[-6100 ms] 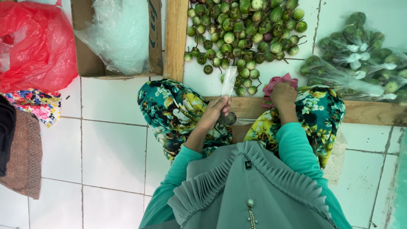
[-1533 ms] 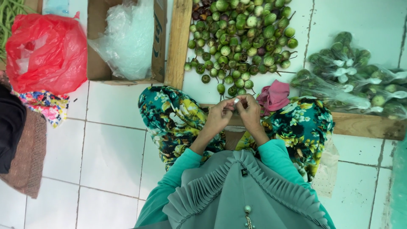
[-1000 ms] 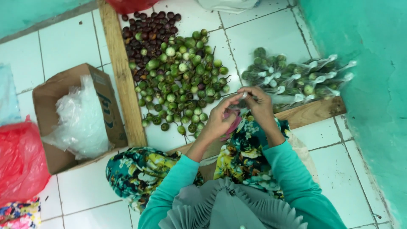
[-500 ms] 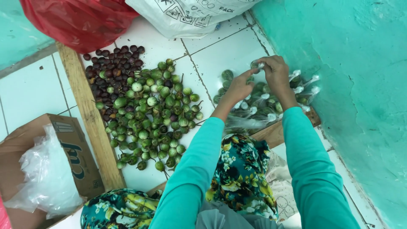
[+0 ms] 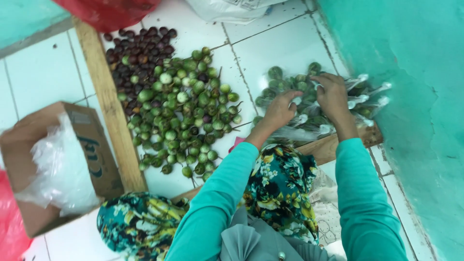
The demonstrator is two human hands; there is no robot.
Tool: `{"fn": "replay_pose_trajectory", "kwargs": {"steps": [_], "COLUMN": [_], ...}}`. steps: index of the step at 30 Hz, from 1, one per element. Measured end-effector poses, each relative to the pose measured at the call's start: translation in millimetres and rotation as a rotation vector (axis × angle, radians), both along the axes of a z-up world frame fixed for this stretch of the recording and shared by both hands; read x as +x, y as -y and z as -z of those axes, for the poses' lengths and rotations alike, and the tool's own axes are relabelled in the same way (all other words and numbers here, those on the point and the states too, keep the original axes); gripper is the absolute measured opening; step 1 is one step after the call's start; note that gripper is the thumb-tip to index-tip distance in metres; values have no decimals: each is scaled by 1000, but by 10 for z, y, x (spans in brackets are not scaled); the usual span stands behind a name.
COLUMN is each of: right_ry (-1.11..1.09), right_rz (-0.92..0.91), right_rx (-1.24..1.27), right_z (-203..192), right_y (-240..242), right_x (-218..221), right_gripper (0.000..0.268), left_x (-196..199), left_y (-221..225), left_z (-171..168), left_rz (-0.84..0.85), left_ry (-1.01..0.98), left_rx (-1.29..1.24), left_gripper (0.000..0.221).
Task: The person cleans and sorts small round green and purple vegetables by hand, wiping them with a pink cloth and placing them into clear plastic bags.
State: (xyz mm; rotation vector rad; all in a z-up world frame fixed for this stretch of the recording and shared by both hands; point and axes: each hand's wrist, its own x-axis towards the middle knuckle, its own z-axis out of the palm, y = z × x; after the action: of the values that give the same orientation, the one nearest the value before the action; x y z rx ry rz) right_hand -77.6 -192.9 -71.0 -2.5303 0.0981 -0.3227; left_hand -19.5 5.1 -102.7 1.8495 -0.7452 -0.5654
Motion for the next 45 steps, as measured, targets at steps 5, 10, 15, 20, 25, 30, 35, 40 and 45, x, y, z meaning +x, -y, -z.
{"fn": "replay_pose_trajectory", "kwargs": {"steps": [5,10,15,20,25,30,35,40,45], "right_ry": [-30,-420,-866,-813,-772,-618,-570,-550,-673], "right_rz": [-140,-314,-502,-493,-499,-496,-600,-710,-708], "right_rx": [141,127,-251,-309,-362,-222,-75,44,93], "right_z": [-633,-603,719,1038,712,218,-436,-412,-54], "right_y": [-1008,-2178,-2709,-2737,-2854,-3274,-4002,-4369,-4346], "right_x": [-247,-539,-792,-722,-712,-811,-839,-900,-1012], "right_gripper": [30,24,45,35,31,29,30,29,35], "left_x": [-467,-1033,-1805,-2067,-2096,-2002,-1715,-1277,-722], "left_y": [-1073,-2023,-2520,-2667,-2857,-3236,-4343,-5597,-6418], "left_z": [-625,-9,123,-87,-269,247,-161,-247,175], "left_rz": [-176,-276,-185,-207,-254,-410,-887,-1410,-1457], "left_ry": [-1,61,-58,-69,-118,-140,-36,270,361], "left_rx": [75,345,545,409,326,123,-32,-68,304], "left_gripper": [40,38,40,41,42,40,31,25,24]}}
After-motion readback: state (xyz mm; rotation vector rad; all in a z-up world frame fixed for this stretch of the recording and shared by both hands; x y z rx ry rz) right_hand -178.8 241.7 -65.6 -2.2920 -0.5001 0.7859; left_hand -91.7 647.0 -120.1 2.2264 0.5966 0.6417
